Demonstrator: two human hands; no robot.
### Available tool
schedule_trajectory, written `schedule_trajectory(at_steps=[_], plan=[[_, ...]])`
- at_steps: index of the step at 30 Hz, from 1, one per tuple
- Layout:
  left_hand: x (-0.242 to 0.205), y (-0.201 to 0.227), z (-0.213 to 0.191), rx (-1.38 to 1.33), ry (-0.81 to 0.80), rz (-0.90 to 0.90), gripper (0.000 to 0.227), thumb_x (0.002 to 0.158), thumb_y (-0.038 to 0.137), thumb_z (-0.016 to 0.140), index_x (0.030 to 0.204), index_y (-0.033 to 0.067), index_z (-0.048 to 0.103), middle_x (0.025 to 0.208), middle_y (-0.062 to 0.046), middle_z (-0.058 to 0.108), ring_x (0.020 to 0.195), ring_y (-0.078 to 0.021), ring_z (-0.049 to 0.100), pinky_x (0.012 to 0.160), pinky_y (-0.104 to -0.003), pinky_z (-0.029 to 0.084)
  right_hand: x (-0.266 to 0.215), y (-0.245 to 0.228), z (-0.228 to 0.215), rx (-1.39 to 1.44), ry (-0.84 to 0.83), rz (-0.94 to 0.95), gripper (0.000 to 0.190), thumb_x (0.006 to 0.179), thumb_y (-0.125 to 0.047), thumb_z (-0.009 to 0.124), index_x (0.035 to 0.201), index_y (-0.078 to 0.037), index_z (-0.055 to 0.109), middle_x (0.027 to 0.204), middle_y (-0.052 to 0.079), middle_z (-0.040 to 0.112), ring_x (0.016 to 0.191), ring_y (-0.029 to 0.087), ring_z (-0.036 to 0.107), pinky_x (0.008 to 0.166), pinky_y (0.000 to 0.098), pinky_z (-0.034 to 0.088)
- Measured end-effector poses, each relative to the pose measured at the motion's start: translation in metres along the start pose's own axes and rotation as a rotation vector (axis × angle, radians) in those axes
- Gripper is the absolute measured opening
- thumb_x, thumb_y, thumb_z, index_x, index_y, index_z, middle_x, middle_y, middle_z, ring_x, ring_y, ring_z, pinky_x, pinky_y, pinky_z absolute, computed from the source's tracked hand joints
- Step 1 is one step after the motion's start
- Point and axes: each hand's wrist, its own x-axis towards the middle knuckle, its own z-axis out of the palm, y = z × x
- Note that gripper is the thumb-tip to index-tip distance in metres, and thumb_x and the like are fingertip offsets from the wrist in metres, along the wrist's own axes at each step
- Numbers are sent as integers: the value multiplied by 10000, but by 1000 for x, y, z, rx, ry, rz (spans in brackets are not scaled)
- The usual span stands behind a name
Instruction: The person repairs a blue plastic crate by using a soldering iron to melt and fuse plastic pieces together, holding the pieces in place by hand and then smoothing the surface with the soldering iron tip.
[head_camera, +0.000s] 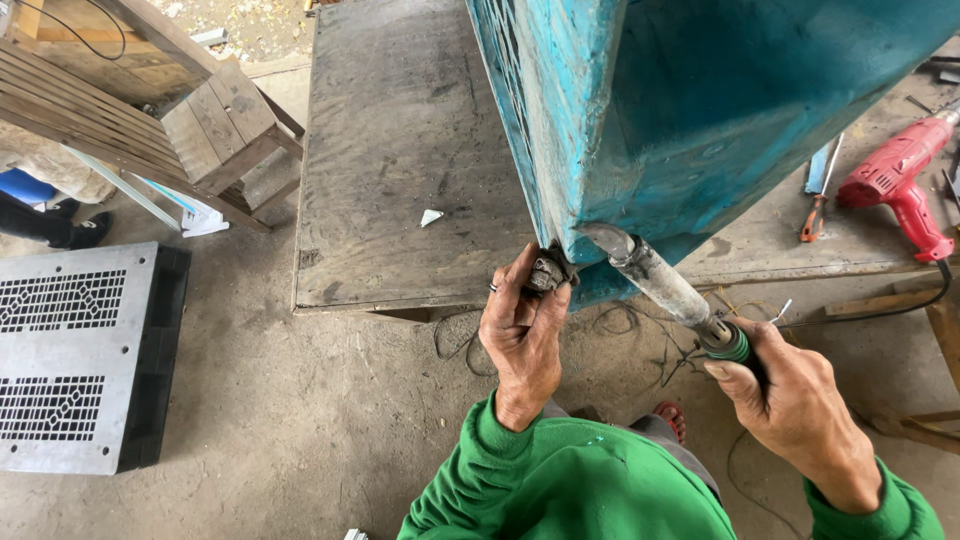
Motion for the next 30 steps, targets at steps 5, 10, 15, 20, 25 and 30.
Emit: schedule_trajectory(at_steps=[5,10,15,20,25,30], plan=[[1,0,0,-6,7,-18,514,976,-23,743,1465,3,585,1066,22,577,761,-24,458,682,-206,456,3,-5,-4,-14,7,-45,418,890,-323,683,1186,-29,647,711,162,641,596,356,660,563,406,509],[1,-2,-2,62,11,13,514,964,-9,755,1450,3,590,1022,19,601,778,-37,502,698,-222,489,4,-7,-5,16,7,-33,415,898,-332,675,1179,-29,647,686,146,637,572,329,655,552,390,509],[2,-3,-2,109,23,36,509,981,7,762,1463,1,599,954,24,591,804,-47,511,730,-233,510,5,-1,-2,48,-32,-10,472,863,-362,680,1189,-23,642,622,131,607,523,299,635,533,379,500],[4,2,1,130,41,-17,459,974,25,728,1416,13,601,1087,-13,673,903,-70,634,779,-238,579,3,9,7,71,-43,-7,451,887,-365,663,1185,-27,647,644,132,623,504,285,627,535,373,508],[5,3,5,40,46,-22,476,971,22,746,1426,12,606,1104,-10,642,935,-75,623,820,-239,570,-1,21,21,111,-41,-63,455,913,-355,649,1221,-20,641,741,155,656,577,286,660,579,360,530],[4,2,5,109,51,-15,504,957,17,770,1436,1,613,1072,-2,635,904,-74,574,819,-225,516,-1,26,42,183,-40,-67,423,931,-360,650,1178,-16,636,767,146,680,634,293,701,604,364,545]])
